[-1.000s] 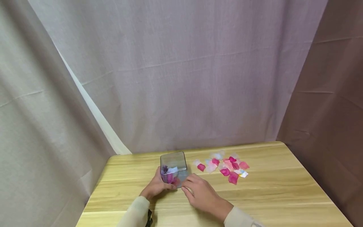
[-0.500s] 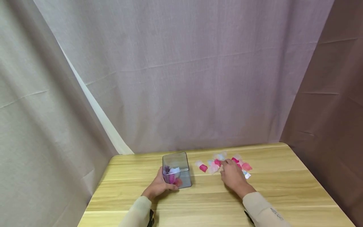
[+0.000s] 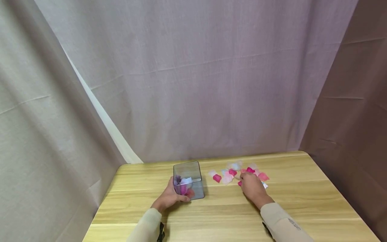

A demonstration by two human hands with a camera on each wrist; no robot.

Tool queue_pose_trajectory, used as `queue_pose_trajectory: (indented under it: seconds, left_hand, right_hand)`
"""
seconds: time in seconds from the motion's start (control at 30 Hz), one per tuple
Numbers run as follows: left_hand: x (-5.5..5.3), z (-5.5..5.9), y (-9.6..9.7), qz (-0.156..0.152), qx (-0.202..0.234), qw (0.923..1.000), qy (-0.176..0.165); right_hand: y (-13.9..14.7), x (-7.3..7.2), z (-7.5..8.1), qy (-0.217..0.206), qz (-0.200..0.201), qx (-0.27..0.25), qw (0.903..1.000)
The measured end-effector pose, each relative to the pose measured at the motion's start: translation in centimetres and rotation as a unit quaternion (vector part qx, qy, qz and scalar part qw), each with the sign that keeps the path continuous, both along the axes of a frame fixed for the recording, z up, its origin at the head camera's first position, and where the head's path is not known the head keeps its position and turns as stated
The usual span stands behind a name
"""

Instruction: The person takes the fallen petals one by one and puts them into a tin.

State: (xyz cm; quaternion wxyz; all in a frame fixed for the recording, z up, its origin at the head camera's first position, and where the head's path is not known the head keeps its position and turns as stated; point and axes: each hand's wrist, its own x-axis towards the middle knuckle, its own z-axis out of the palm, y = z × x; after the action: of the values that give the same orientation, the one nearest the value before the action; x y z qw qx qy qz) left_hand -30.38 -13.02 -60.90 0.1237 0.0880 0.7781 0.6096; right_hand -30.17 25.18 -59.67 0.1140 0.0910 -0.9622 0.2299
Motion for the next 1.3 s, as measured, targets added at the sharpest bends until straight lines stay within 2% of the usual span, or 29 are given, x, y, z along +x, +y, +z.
queue_pose_trajectory:
  seconds: [0.13, 0.33, 0.5, 0.67, 0.73, 0.93, 1.1, 1.2, 1.3]
  left_hand:
    - [-0.1, 0.0, 0.0, 0.002, 0.007, 1.0000, -0.003]
    - [-0.4, -0.2, -0.2, -0.004, -0.010, 0.9999, 0.004]
    - [-0.1, 0.3, -0.1, -0.005, 0.008, 0.9999, -0.005]
    - [0.2, 0.6, 0.0, -0.010, 0.025, 0.9996, -0.011]
    - [0.1, 0.5, 0.0, -0.012, 0.033, 0.9993, -0.013]
    - [0.1, 0.1, -0.1, -0.001, 0.010, 1.0000, 0.001]
    - [0.1, 0.2, -0.2, -0.008, 0.017, 0.9998, 0.003]
    - [-0.1, 0.0, -0.2, -0.012, 0.020, 0.9997, 0.005]
    - [-0.3, -0.6, -0.2, -0.010, 0.019, 0.9998, -0.003]
  right_hand:
    - [0.1, -0.1, -0.2, 0.020, -0.007, -0.005, 0.9998]
    - [0.2, -0.1, -0.4, 0.059, -0.025, -0.018, 0.9978]
    - [-0.1, 0.3, 0.9, 0.071, -0.040, -0.048, 0.9955]
    - [-1.1, 0.8, 2.8, 0.091, -0.054, -0.072, 0.9918]
    - [-1.9, 1.2, 3.9, 0.106, -0.052, -0.086, 0.9892]
    - [-5.7, 3.0, 6.9, 0.166, -0.022, -0.124, 0.9780]
    - [-8.8, 4.7, 8.5, 0.159, -0.010, -0.163, 0.9737]
    - [-10.7, 4.8, 9.1, 0.160, 0.007, -0.168, 0.9726]
    - [-13.0, 3.9, 9.4, 0.160, 0.037, -0.152, 0.9745]
